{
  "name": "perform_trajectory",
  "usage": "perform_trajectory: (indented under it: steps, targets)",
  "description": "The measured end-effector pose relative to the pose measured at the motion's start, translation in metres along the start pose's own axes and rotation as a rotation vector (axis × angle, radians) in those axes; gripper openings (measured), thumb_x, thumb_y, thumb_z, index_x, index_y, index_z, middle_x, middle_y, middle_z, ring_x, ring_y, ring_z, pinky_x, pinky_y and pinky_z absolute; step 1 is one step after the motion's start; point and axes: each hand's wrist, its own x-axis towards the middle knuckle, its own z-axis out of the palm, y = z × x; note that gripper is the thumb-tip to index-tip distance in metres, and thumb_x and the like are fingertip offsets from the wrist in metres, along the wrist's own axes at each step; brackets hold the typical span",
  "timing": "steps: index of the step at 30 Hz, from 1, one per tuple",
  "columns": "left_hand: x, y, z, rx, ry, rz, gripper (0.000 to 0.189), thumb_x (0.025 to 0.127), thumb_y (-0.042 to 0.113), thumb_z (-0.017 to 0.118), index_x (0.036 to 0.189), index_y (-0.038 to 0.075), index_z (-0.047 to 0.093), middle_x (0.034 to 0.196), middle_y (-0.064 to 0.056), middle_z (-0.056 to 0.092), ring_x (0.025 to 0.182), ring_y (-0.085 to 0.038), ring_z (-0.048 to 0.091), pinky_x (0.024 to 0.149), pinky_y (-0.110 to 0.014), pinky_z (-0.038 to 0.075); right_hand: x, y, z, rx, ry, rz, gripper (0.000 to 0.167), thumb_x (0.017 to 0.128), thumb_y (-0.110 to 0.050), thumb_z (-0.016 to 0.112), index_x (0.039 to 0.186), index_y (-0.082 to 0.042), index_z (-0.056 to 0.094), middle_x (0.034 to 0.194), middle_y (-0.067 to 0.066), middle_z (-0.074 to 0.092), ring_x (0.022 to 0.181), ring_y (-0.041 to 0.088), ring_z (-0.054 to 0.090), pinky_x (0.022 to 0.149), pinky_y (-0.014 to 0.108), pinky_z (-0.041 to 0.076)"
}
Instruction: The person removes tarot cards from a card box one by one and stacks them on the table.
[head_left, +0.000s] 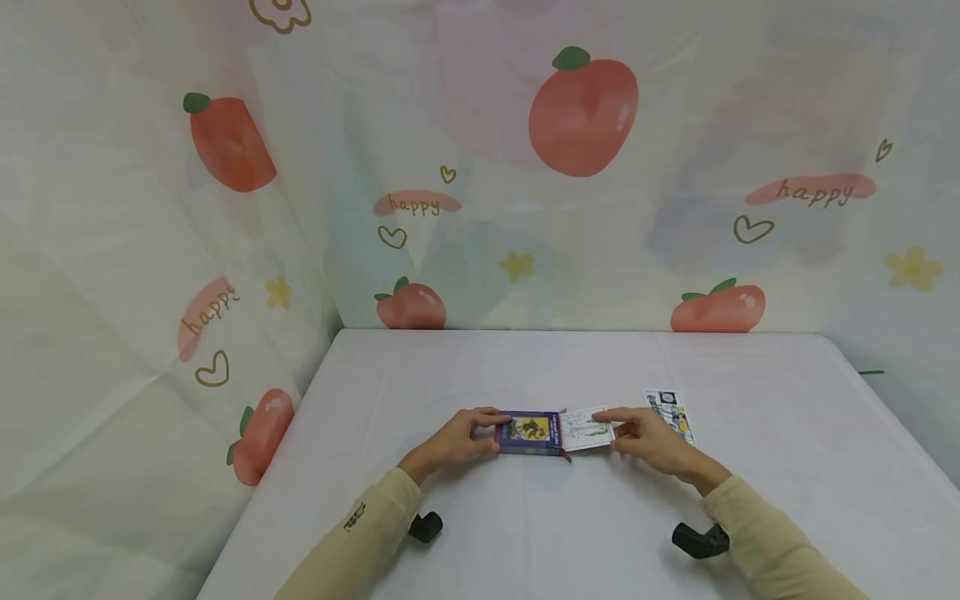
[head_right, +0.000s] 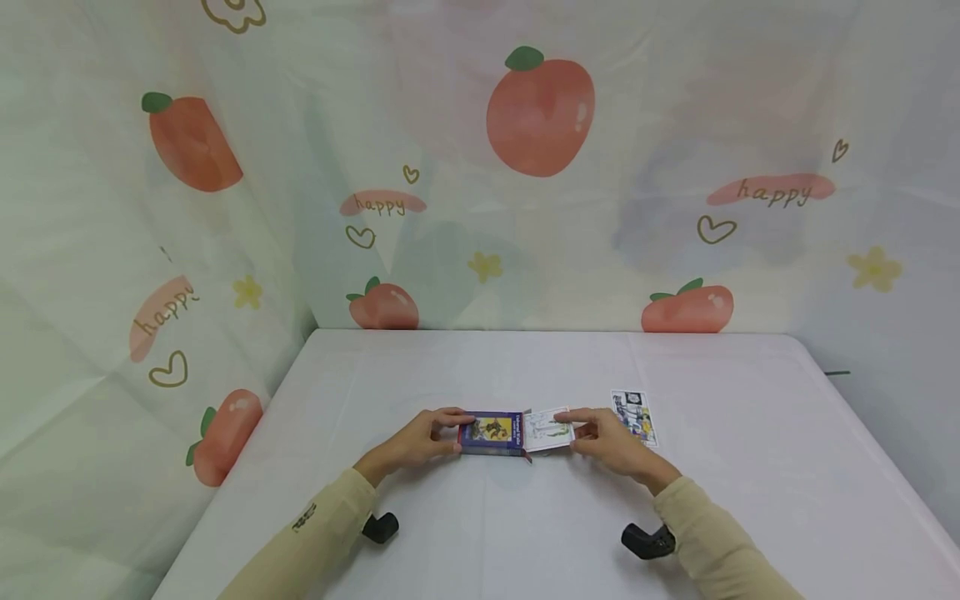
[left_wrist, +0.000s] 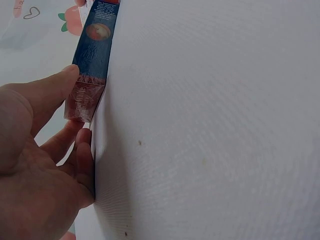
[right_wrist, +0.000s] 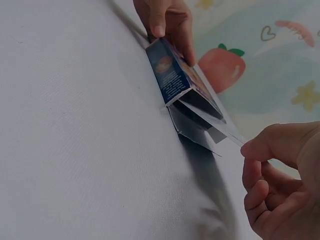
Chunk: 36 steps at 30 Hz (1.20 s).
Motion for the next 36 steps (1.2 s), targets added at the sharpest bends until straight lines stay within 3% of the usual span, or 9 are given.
perform_trajectory:
  steps: [3,12,15,19,21,23,26,30,36]
  targets:
    - [0.000,-0.001,0.001,-0.010,-0.003,0.000,0.050,0.093,0.014,0.073,0.141,0.017,0.061,0.156,-0.014,0.047,0.150,-0.036,0.036,0.120,-0.053,0.037,-0.002,-0.001,-0.001,-0.025,0.008,0.012,0.048,0.091,0.002,0.062,0.139,0.001,0.059,0.130,0.026,0.058,0.083,0.014,0.053,0.061,0.024,0.049]
    - [0.000,0.000,0.001,-0.010,-0.002,-0.005,0.050,0.093,0.014,0.074,0.141,0.018,0.061,0.156,-0.013,0.048,0.151,-0.035,0.036,0.121,-0.053,0.035,-0.009,-0.006,-0.006,-0.076,0.078,0.039,0.047,0.092,0.002,0.058,0.139,-0.003,0.060,0.146,0.029,0.051,0.098,0.026,0.057,0.067,0.022,0.046]
    - [0.000,0.000,0.000,-0.007,-0.001,0.001,0.050,0.093,0.014,0.074,0.141,0.017,0.061,0.156,-0.014,0.048,0.151,-0.036,0.036,0.121,-0.053,0.035,-0.010,-0.006,-0.007,-0.084,0.106,0.039,0.044,0.095,-0.003,0.060,0.139,-0.003,0.060,0.149,0.029,0.049,0.113,0.035,0.061,0.077,0.020,0.049]
    - [0.000,-0.001,0.000,-0.019,0.000,0.000,0.050,0.093,0.014,0.074,0.141,0.018,0.062,0.156,-0.014,0.048,0.151,-0.036,0.035,0.121,-0.053,0.035,-0.010,-0.006,-0.008,-0.100,0.150,0.038,0.043,0.098,-0.015,0.065,0.139,-0.004,0.060,0.150,0.028,0.048,0.131,0.043,0.055,0.090,0.019,0.053]
    - [0.000,-0.001,0.000,-0.022,0.001,-0.002,0.050,0.093,0.014,0.074,0.141,0.018,0.062,0.156,-0.014,0.048,0.151,-0.036,0.035,0.121,-0.054,0.035,-0.009,-0.006,-0.009,-0.093,0.173,0.035,0.045,0.097,-0.017,0.067,0.139,-0.003,0.060,0.150,0.029,0.048,0.123,0.036,0.060,0.084,0.018,0.053]
    - [0.000,-0.001,0.000,-0.023,0.002,-0.003,0.050,0.093,0.015,0.074,0.141,0.018,0.062,0.156,-0.014,0.048,0.151,-0.036,0.035,0.121,-0.054,0.035,-0.009,-0.006,-0.011,-0.071,0.196,0.025,0.046,0.096,-0.014,0.069,0.138,-0.001,0.059,0.148,0.030,0.049,0.100,0.022,0.065,0.071,0.017,0.050]
    - [0.000,-0.002,0.000,-0.018,0.003,-0.001,0.050,0.093,0.015,0.074,0.141,0.018,0.062,0.156,-0.014,0.048,0.151,-0.037,0.035,0.121,-0.054,0.035,-0.009,-0.005,-0.013,-0.048,0.227,-0.010,0.044,0.094,-0.007,0.069,0.136,0.003,0.060,0.145,0.031,0.052,0.084,0.006,0.054,0.062,0.019,0.046]
    - [0.000,-0.001,0.000,-0.010,0.000,0.002,0.050,0.093,0.016,0.074,0.141,0.017,0.061,0.156,-0.015,0.048,0.150,-0.037,0.036,0.120,-0.055,0.035,-0.010,-0.005,-0.016,-0.043,0.228,-0.021,0.041,0.094,-0.001,0.066,0.134,0.003,0.061,0.144,0.030,0.054,0.090,0.002,0.053,0.068,0.017,0.048]
    - [0.000,-0.001,-0.001,0.001,-0.002,0.001,0.050,0.093,0.016,0.073,0.141,0.018,0.061,0.157,-0.014,0.047,0.151,-0.037,0.035,0.121,-0.054,0.035,-0.013,-0.008,-0.021,-0.044,0.225,-0.015,0.041,0.095,-0.001,0.064,0.136,0.003,0.060,0.145,0.029,0.053,0.086,0.004,0.052,0.062,0.019,0.045]
